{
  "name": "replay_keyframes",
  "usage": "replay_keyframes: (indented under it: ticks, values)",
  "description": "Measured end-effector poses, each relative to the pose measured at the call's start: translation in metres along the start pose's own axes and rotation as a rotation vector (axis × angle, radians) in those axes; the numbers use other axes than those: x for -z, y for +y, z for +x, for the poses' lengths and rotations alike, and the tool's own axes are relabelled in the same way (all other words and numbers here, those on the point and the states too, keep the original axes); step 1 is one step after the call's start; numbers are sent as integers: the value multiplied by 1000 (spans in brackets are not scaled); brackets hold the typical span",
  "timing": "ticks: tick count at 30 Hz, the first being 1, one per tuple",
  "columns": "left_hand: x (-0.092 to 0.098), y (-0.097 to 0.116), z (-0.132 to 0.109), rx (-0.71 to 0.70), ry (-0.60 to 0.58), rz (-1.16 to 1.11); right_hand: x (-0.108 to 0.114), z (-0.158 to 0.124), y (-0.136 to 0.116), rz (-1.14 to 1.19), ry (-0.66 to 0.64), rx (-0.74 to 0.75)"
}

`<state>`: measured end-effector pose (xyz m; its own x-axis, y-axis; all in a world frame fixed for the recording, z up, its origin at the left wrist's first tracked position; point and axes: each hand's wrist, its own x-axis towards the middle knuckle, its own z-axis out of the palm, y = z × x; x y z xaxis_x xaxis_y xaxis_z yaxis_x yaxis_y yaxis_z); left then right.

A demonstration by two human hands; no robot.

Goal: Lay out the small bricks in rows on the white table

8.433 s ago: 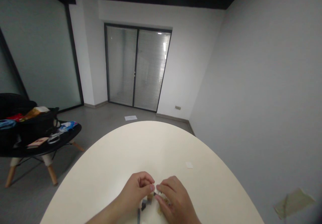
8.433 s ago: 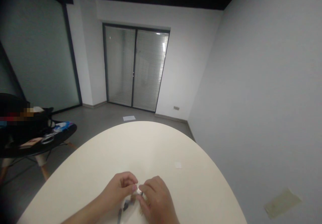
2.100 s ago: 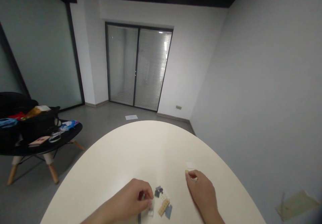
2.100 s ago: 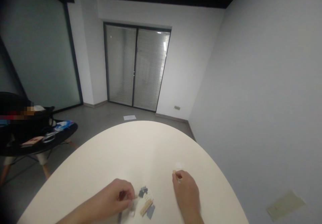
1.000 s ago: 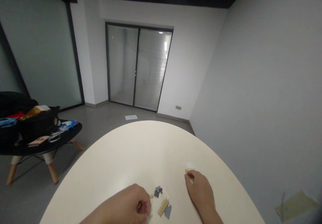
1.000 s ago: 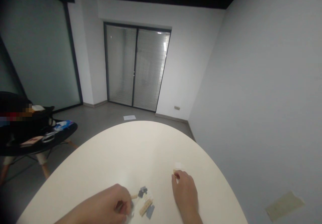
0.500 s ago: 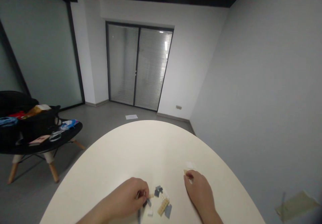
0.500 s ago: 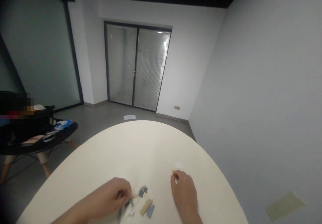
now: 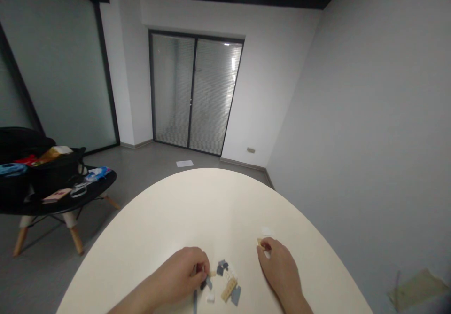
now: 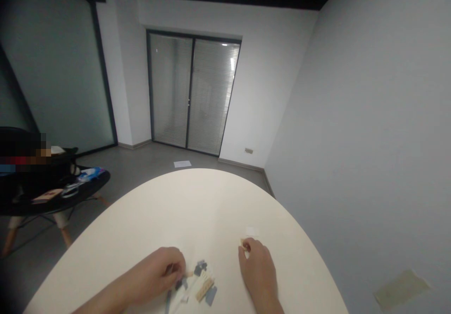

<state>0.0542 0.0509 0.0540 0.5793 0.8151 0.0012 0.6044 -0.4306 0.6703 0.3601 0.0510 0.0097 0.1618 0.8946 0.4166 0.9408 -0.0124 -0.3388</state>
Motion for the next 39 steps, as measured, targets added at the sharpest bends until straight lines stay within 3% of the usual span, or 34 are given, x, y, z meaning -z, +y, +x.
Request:
replay_keyframes:
  ticks: [6, 12, 16, 27, 39]
  values:
    - [0, 1, 0, -6, 24, 3, -1, -2, -4, 77, 170, 109]
    - [-2, 1, -2, -67, -53, -84, 5, -7, -25, 161, 170, 336]
    - [-3, 1, -1, -107, -88, -85, 6, -9, -33, 181, 130, 380]
    - [-5, -7, 1, 26, 53, 48, 12, -20, -52, 221, -162, 358]
    - [-2, -4, 0, -13, -22, 11, 11, -21, -58, 199, -223, 351]
